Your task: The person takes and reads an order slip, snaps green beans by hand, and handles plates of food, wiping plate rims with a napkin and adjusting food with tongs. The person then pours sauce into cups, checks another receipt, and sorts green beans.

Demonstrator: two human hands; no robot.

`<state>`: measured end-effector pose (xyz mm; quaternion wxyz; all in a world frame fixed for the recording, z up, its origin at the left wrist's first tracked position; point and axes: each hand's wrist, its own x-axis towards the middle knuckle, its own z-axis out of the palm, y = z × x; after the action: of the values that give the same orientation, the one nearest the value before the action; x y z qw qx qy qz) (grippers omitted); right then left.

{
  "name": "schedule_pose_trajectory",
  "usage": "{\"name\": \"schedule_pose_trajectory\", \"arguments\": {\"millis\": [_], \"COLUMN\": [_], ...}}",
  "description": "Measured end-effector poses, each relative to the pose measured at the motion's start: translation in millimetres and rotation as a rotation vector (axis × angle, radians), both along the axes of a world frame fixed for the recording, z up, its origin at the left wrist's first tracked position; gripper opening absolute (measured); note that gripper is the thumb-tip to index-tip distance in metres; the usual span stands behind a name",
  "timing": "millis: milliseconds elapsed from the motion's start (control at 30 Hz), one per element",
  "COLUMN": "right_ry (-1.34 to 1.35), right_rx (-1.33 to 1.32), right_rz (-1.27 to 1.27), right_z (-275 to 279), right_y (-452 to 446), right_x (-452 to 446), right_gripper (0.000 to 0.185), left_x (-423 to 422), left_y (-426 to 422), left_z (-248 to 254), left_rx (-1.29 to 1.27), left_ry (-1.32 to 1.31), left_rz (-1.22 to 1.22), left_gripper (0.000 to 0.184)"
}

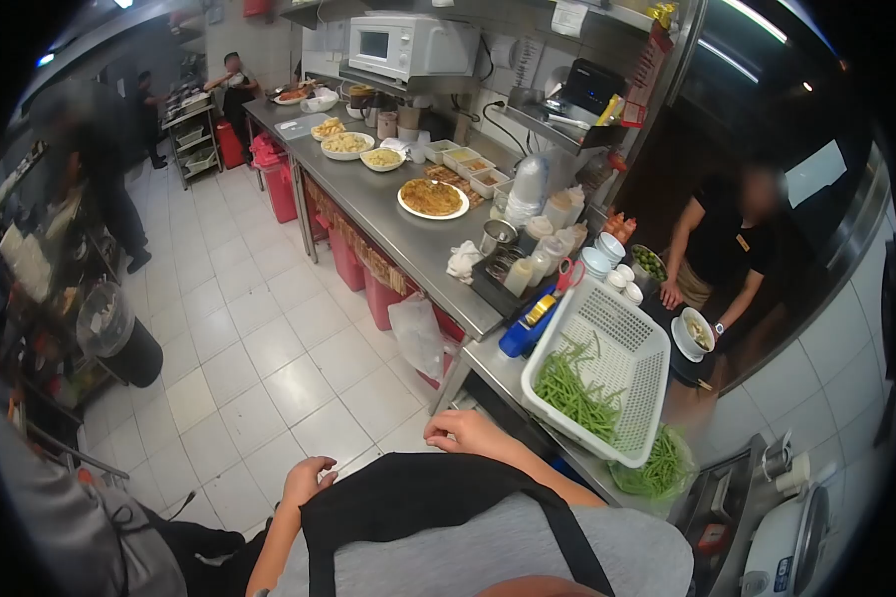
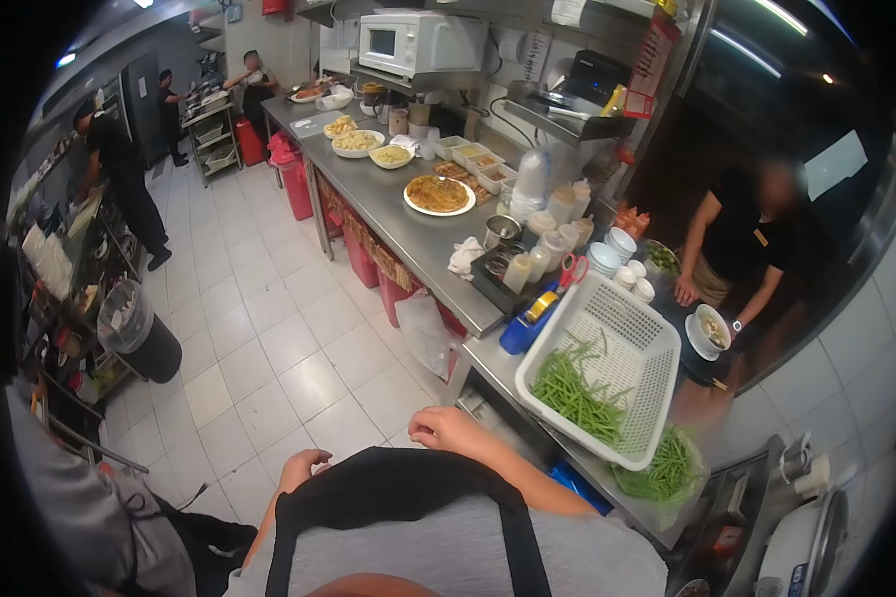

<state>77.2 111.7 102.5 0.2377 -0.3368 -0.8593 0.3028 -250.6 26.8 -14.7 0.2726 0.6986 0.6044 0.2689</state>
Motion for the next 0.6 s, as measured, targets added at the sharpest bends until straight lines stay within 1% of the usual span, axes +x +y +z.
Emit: {"name": "schedule_pose_trajectory", "arguments": {"millis": [33,67,167,267,333,400,433,467,533,600], "right_ry": [0.016,0.083,0.098,0.2,0.309,0.488,0.577,0.685,0.834,1.004], "right_rx": [-0.024,-0.041,0.063,0.162,0.236,0.076,-0.005,-0.039,-0.306,-0.603], "right_rz": [0.005,-0.079,-0.164,-0.246,-0.33,-0.425,-0.469,-0.461,-0.594,-0.704], "right_z": [1.8,4.2,16.3,29.4,20.4,12.6,8.8,-1.1,-22.0,-34.1], "right_y": [11.4,24.3,83.0,151.8,202.3,264.2,297.0,335.6,420.8,503.2], "right_x": [-15.0,-29.3,-64.4,-91.6,-106.2,-117.1,-120.8,-123.7,-120.2,-108.5], "right_gripper": [0.013,0.018,0.018,0.016,0.017,0.019,0.019,0.022,0.022,0.022], "left_x": [-10.6,-20.7,-44.5,-57.1,-68.8,-95.7,-104.9,-110.3,-126.4,-143.8], "left_y": [9.3,19.3,53.0,92.5,128.2,179.2,204.6,225.8,276.5,327.6], "left_z": [7.5,12.3,7.6,5.5,-2.9,-29.9,-35.4,-38.2,-15.5,4.8], "left_rx": [-0.008,-0.017,-0.03,-0.105,-0.17,-0.153,-0.144,-0.171,-0.217,-0.224], "left_ry": [-0.016,-0.032,-0.062,-0.103,-0.089,-0.05,-0.031,-0.007,0.061,-0.01], "left_rz": [0.018,0.036,0.044,0.031,-0.018,-0.045,-0.057,-0.005,0.071,0.105], "left_gripper": [0.027,0.027,0.028,0.031,0.037,0.036,0.036,0.036,0.034,0.033]}}
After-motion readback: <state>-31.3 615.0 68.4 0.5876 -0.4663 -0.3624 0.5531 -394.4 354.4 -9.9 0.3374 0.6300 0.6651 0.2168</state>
